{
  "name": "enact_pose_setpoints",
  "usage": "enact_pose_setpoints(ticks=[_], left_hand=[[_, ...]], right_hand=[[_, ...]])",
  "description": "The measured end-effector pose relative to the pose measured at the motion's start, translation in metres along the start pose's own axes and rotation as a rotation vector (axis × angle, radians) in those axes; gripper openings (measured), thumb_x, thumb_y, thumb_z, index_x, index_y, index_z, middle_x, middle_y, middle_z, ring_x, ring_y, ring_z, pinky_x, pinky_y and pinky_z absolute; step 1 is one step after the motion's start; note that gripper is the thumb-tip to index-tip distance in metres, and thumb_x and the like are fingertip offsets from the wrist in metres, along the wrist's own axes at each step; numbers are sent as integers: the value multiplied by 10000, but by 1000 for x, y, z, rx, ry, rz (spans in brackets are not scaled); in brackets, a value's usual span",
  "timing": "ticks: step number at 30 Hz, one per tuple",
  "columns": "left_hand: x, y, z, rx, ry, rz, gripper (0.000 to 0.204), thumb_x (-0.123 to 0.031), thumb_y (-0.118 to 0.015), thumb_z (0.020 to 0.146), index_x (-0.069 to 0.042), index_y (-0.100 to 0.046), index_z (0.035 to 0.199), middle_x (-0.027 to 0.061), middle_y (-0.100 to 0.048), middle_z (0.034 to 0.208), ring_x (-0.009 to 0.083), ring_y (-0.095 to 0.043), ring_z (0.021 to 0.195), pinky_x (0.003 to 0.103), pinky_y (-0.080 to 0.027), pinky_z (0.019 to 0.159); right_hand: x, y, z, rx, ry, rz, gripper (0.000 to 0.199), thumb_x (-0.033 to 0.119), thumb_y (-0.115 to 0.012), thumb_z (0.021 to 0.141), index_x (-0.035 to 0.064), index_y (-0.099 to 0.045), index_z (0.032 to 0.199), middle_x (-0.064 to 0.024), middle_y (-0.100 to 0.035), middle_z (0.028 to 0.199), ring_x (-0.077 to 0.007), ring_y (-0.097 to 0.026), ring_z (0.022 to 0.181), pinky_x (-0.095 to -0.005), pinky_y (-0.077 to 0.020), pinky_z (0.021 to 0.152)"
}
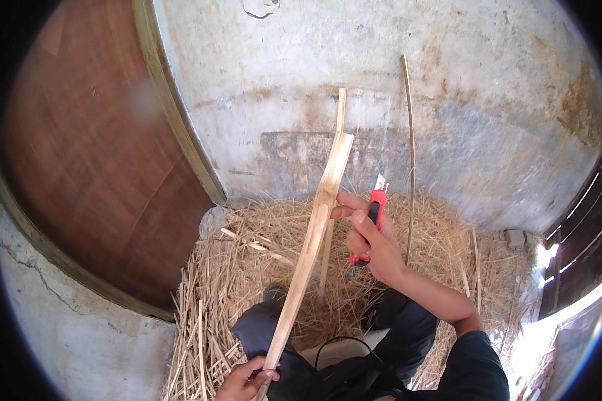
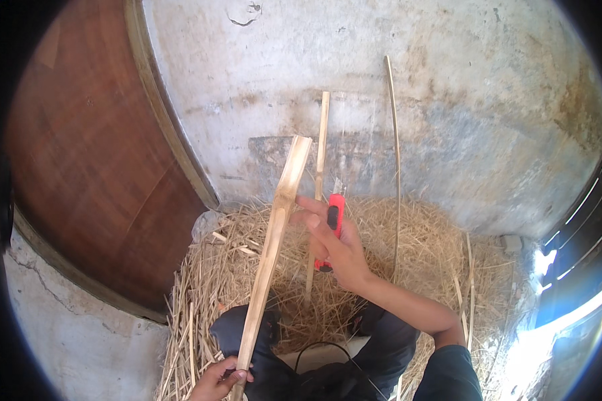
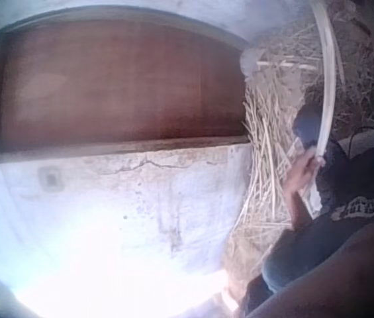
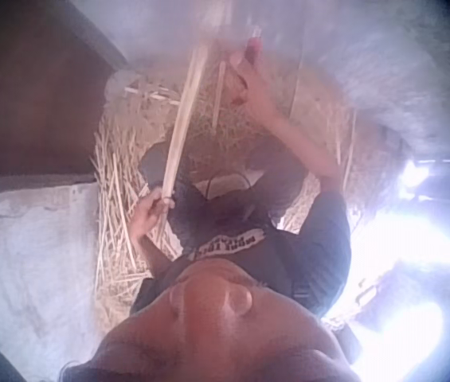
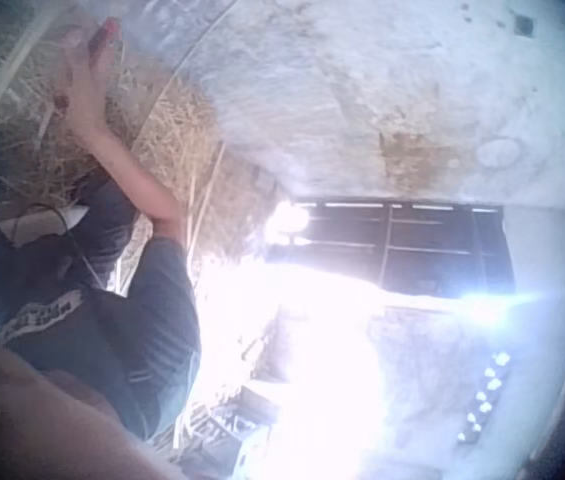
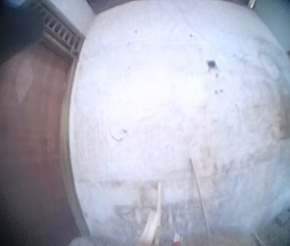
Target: The person sits on a bed of straw and uses a red utility knife to shave thin strips from a long bamboo pole. They hold the pole with their left hand and scrape the blade along its length with their right hand, creating a pile of shavings on the floor.
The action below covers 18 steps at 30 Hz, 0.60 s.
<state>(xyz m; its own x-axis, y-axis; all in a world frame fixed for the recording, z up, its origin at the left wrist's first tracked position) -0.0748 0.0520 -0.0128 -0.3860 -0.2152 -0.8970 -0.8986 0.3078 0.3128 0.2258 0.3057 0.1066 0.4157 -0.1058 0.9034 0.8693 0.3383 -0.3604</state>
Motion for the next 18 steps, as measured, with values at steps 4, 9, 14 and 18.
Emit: enact_pose_setpoints(ticks=[4,9,14,18], left_hand=[[8,-9,-1,90,14,27,203,-131,-625,1112,-69,-683,1297,-3,-708,968,111,-637,853,307,-534,735],[-2,-9,0,211,32,61,260,-125,-633,1103,-53,-665,1352,61,-759,1059,136,-688,937,327,-572,798],[-8,-9,9,309,18,81,298,-112,-631,1096,-36,-643,1384,92,-767,1108,164,-713,1004,342,-592,849],[-8,-11,11,327,42,106,310,-103,-641,1087,-33,-631,1389,83,-763,1112,156,-707,1012,354,-592,845]], right_hand=[[-10,8,-5,-37,-21,-77,415,230,-683,1083,-13,-643,1417,44,-616,777,-36,-403,588,-257,-342,526],[-4,4,-13,63,-21,-100,315,214,-703,1073,2,-695,1305,69,-554,757,-27,-453,627,-247,-377,555],[-8,8,-15,72,15,-35,378,209,-706,1052,-16,-651,1350,87,-424,711,-32,-332,548,-257,-239,525],[-3,9,-17,24,-8,-171,365,215,-723,1051,-10,-680,1335,46,-616,836,-34,-488,641,-244,-364,558]])
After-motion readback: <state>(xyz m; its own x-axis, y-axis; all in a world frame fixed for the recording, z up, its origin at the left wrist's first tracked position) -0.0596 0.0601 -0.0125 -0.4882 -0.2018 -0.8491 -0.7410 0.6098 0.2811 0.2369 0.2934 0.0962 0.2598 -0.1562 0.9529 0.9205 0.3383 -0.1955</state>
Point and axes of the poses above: each hand's wrist, its own z-axis towards the middle knuckle, its own y-axis out of the back of the hand, x = y × z, the point moved 4 cm from there along z, towards the middle knuckle
